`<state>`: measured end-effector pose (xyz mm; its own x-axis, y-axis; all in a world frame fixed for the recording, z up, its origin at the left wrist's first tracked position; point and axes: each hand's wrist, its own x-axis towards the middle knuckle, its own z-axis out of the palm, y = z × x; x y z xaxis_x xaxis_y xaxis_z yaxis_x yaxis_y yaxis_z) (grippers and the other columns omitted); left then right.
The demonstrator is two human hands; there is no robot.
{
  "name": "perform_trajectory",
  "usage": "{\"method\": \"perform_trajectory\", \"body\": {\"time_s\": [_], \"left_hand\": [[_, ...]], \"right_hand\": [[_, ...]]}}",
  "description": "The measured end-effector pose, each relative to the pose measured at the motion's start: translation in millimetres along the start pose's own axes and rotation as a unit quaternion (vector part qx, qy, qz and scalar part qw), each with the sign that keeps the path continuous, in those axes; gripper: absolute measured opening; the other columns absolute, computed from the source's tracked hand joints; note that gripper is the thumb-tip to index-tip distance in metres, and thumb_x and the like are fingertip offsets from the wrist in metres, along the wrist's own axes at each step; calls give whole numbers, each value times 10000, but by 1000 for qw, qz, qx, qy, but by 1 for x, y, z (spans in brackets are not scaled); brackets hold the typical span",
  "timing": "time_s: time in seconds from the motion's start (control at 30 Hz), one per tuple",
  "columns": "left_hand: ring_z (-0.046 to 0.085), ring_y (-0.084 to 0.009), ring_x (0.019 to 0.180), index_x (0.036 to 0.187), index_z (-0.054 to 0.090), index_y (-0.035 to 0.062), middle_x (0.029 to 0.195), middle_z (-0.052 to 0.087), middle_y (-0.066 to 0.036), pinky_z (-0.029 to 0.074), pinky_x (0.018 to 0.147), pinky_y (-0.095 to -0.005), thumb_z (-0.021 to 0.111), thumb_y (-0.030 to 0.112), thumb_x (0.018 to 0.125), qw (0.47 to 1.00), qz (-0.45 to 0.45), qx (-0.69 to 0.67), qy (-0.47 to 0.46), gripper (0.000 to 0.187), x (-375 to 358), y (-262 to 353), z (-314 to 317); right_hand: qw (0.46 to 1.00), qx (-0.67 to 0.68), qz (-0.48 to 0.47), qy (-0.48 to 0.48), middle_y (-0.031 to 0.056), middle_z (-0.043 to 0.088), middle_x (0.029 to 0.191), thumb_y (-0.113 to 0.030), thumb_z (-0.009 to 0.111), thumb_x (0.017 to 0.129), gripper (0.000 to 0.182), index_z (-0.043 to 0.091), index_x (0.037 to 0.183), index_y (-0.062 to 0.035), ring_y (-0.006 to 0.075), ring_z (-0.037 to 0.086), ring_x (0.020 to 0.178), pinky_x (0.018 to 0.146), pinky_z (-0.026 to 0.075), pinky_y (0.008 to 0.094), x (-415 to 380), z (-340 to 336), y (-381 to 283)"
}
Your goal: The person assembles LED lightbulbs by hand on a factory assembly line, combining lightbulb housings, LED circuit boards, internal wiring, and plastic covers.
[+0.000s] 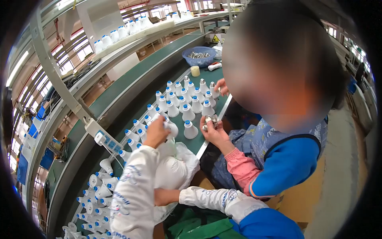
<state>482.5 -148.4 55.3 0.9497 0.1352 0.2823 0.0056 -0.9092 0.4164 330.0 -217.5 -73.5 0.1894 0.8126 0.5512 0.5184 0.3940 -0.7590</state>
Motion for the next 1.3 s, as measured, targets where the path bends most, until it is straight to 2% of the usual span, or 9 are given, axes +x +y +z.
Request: {"method": "perform_trajectory", "body": {"time_s": [0.07,0.1,0.33,0.53,0.8,0.93,1.0,1.03,1.3], "left_hand": [[611,-363,859,959,564,50,937,632,-174,471,737,-423,756,117,631,999,34,-18,35,386,-20,14,-52],[615,-346,820,962,557,45,909,629,-165,476,716,-394,750,89,631,997,47,-33,50,386,-36,16,-77],[550,-205,663,957,558,15,822,576,-95,451,606,-277,714,8,589,981,-52,28,186,400,-231,12,-202],[570,-270,657,957,578,65,839,562,-103,463,537,-343,755,126,603,977,-182,35,106,401,-369,-10,-145],[581,-276,729,1116,504,43,897,595,-117,465,616,-364,735,121,606,966,-204,22,156,565,-338,-34,-73],[538,-192,773,1131,533,42,956,586,-79,444,651,-319,772,112,622,923,-292,-172,181,567,-337,-40,-48],[531,-196,840,1079,583,33,950,592,-76,434,690,-313,769,94,622,931,-174,-118,299,497,-337,-46,-25],[508,-284,956,1001,609,21,992,607,-113,404,832,-372,768,88,628,900,-221,-203,317,411,-336,-39,-21],[505,-286,950,1027,601,37,1011,600,-104,415,820,-375,747,62,619,910,-228,-153,311,434,-316,-49,-12]], "right_hand": [[933,-132,191,-276,191,613,994,-162,653,733,302,602,1027,-117,377,567,957,807,452,438,22,-16,-26],[979,-85,97,-160,165,597,741,-124,653,683,212,598,887,-107,378,584,743,642,445,457,11,-11,-18],[977,-162,68,-121,168,567,677,-148,655,689,129,613,794,-87,355,577,728,633,438,455,6,-13,-14],[976,-116,110,-151,158,600,730,-178,656,720,162,656,860,-96,349,575,739,662,442,421,17,-30,-34],[979,-126,82,-141,142,615,762,-167,626,760,166,632,878,-52,329,574,741,712,430,390,20,-28,-46],[978,-143,81,-128,100,616,829,-219,629,819,196,633,905,-43,285,535,823,811,407,371,17,-25,-55],[975,-167,82,-119,88,608,799,-245,632,825,203,634,880,-49,275,530,801,796,405,364,14,-25,-54],[975,-173,79,-114,82,604,782,-251,638,823,204,634,864,-51,271,527,786,787,404,360,13,-24,-52],[987,-152,10,-41,64,543,643,-240,634,822,184,611,773,-65,251,503,619,679,387,337,11,-27,-54]]}}
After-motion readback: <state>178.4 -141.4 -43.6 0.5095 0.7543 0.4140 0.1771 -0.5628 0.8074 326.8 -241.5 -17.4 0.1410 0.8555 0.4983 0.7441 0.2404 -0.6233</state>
